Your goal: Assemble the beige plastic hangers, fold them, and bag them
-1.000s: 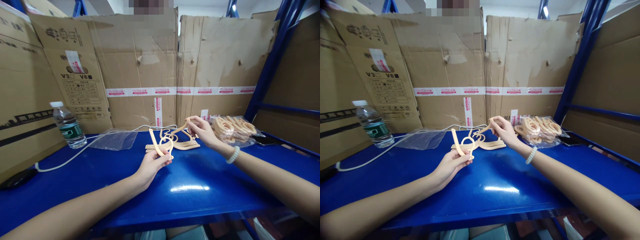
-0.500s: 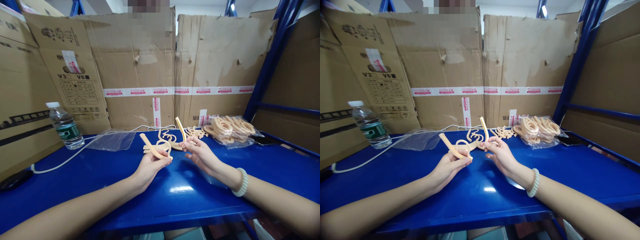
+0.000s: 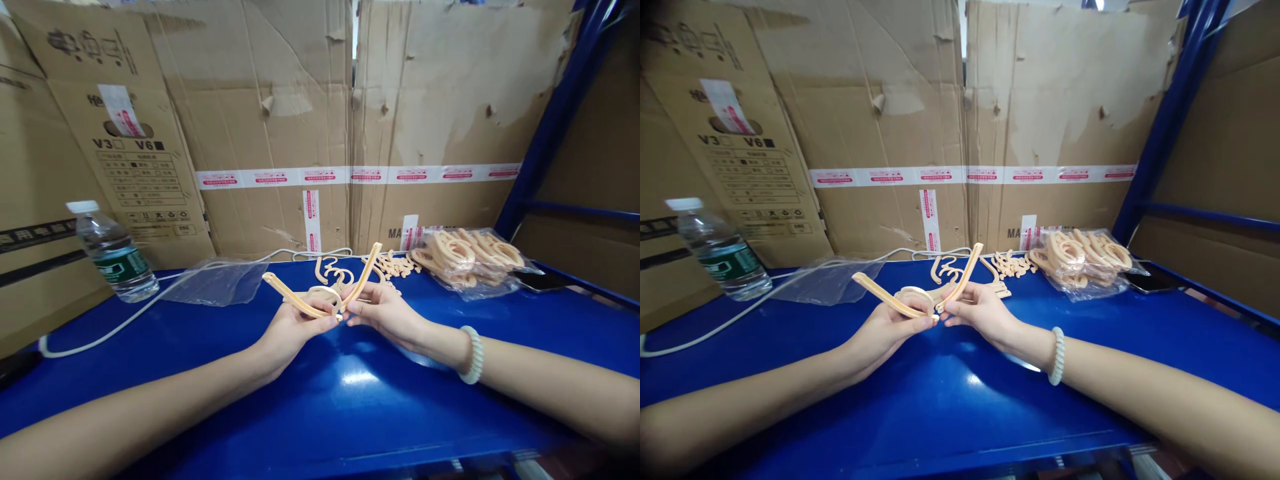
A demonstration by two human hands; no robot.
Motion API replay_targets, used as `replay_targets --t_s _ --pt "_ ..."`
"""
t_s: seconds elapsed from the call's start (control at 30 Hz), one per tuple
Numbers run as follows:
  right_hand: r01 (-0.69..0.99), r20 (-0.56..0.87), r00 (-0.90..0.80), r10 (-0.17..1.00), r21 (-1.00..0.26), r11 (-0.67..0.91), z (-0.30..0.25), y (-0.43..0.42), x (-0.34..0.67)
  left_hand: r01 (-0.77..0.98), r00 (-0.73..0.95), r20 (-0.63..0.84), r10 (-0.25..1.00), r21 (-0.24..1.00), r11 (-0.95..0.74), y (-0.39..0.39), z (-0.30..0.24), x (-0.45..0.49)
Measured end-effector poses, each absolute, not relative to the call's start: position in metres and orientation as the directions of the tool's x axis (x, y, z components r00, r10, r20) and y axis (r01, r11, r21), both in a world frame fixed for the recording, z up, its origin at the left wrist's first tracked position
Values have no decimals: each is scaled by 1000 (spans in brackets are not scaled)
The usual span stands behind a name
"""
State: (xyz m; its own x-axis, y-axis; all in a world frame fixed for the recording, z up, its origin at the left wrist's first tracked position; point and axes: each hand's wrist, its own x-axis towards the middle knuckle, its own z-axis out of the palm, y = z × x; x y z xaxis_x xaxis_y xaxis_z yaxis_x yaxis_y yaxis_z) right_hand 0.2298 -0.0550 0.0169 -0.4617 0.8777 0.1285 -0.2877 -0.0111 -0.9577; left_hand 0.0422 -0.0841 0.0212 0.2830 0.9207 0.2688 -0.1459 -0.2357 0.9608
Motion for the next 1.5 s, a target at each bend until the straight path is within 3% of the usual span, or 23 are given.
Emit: replay_targets --t_s 0.1,0.23,0.5,0.93,1.17,1.3,1.5 --pt "-279 169 -522 836 -960 20 16 -51 229 -138 271 290 918 955 -262 -80 17 38" --pt "-243 185 -597 780 -969 43 14 -53 232 -169 330 199 923 974 -150 -84 9 36" --pt "-200 164 -622 766 -979 47 14 -64 236 -121 329 169 929 983 -136 -91 11 36" --pt "-170 253 -519 817 -967 191 13 -75 234 -140 236 182 954 978 -152 -90 7 37" --pt "-153 280 -402 872 -959 238 6 -79 224 -112 215 100 972 991 -77 -90 8 40" --pt "-166 300 -456 838 -954 251 16 -66 234 -175 140 34 989 985 -9 -90 17 40" --pt "46 407 -554 726 -856 514 39 -32 280 -185 16 28 999 983 -24 -80 35 28"
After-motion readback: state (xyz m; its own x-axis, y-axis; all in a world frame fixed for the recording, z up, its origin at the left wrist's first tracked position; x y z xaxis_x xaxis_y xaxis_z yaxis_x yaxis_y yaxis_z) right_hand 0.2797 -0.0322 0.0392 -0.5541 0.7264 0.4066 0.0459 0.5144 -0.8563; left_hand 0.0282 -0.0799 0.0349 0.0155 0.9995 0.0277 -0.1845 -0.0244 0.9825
